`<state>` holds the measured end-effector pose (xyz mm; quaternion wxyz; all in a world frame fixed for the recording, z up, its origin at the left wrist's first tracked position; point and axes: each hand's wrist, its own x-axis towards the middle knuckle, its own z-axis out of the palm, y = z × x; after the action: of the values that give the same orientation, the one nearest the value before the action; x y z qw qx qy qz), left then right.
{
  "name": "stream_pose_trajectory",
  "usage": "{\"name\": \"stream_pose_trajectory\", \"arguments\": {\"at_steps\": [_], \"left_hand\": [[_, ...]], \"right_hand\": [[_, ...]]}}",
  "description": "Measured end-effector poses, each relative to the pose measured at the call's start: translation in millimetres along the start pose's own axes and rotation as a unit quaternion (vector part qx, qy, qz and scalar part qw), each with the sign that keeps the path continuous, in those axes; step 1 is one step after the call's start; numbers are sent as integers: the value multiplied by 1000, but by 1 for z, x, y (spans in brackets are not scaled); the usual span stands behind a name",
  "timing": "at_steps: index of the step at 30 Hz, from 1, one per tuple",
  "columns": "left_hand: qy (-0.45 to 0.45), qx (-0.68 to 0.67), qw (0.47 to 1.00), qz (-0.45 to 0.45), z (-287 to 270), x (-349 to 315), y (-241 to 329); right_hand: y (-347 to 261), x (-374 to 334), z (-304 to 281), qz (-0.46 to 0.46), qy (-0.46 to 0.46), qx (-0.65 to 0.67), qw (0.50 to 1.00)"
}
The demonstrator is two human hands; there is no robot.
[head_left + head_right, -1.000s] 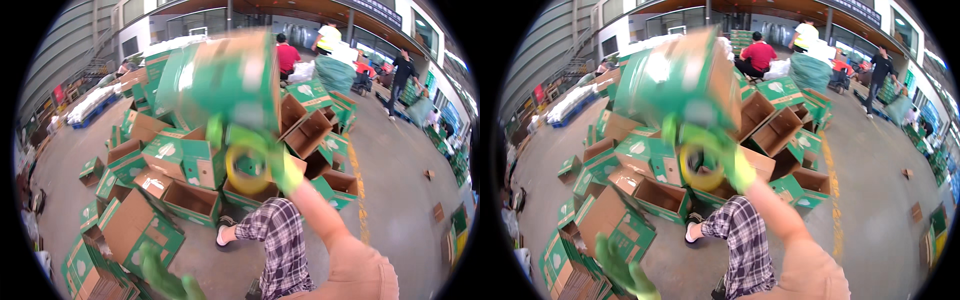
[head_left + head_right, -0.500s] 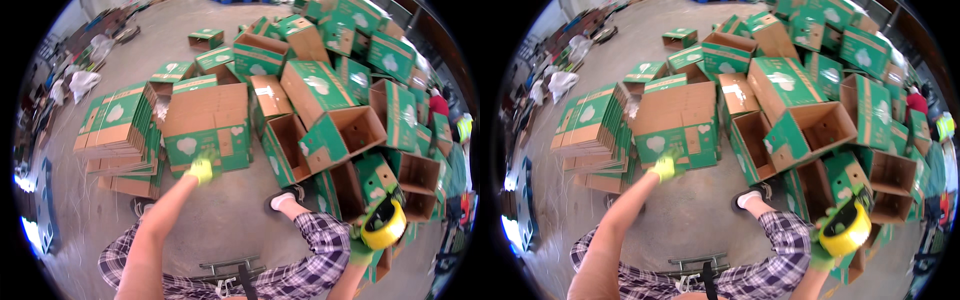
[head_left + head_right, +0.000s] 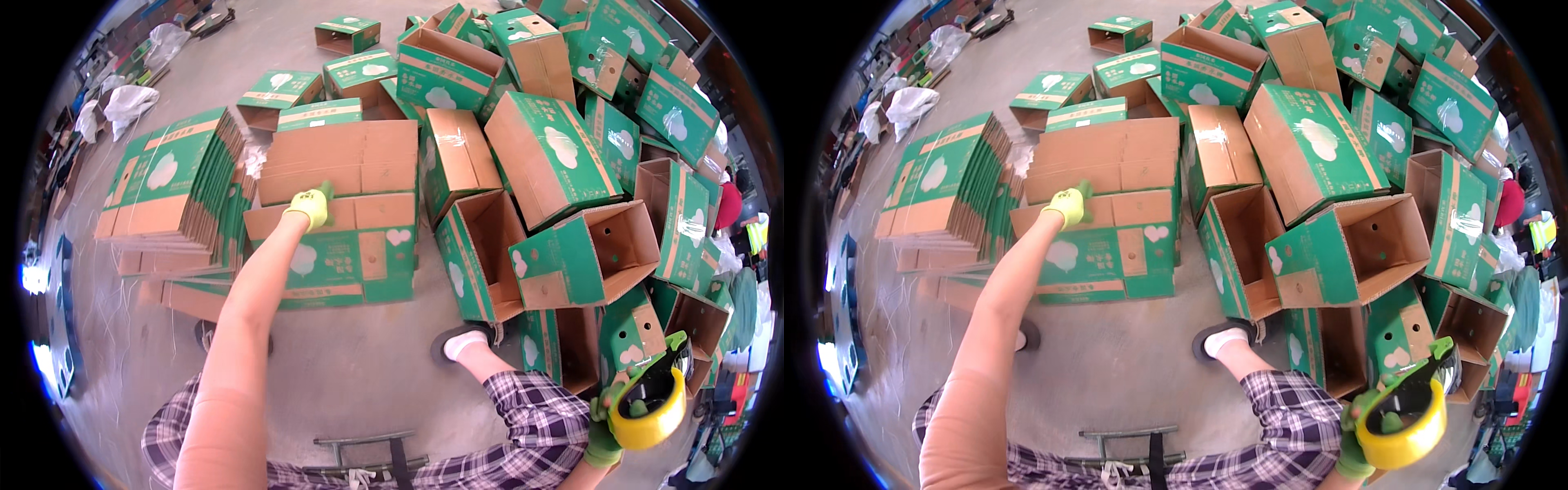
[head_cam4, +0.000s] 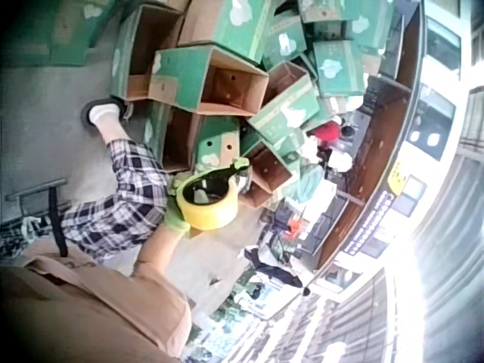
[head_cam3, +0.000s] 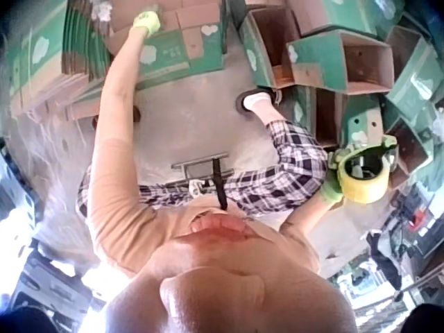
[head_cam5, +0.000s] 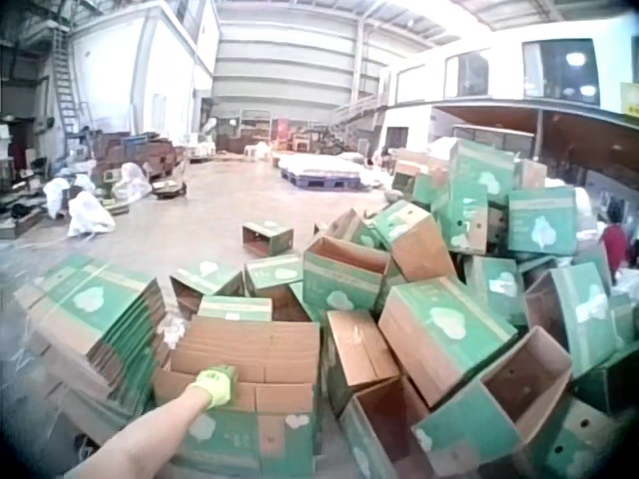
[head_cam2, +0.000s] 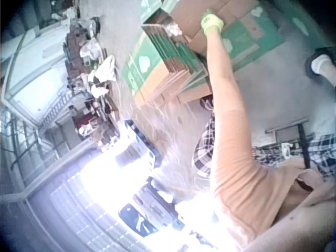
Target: The person sits on the floor and assembles flat-packed cardboard boxes. They fold the flaps to form the box shape and then use a tape dispenser to seal the seams with yellow tape. The person repeatedly picks up flat boxes, assembles them, and places the finished boxes into a growing pile.
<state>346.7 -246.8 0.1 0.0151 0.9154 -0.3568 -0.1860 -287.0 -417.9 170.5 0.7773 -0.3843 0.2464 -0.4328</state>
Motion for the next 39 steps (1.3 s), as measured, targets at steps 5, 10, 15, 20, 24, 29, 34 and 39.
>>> {"name": "stream_pose_trajectory", "arguments": {"at_steps": [5, 10, 15, 20, 24, 29, 34, 39], "left_hand": [[-14, -176, 953, 245, -5, -146, 24], [24, -166, 938, 304, 24, -291, 50], [29, -156, 945, 285, 63, -379, 9], [-30, -196, 980, -33, 86, -470, -92], [167, -428, 870, -180, 134, -500, -20], [361, -355, 825, -251, 169, -467, -22], [469, -407, 761, -190, 139, -431, 10], [306, -403, 860, -62, 82, -419, 6]], "right_hand": [[41, -6, -15, -33, -74, 11, 997], [173, -35, 36, -225, 46, -538, 811], [266, -78, 97, 137, 103, -108, 979], [291, -107, 65, 87, 149, -214, 962], [294, -90, 65, 58, 176, -231, 955], [307, -106, 63, 83, 132, -145, 977], [329, -118, 63, -29, 31, -148, 988], [270, -86, 92, 195, -146, -223, 944]]}}
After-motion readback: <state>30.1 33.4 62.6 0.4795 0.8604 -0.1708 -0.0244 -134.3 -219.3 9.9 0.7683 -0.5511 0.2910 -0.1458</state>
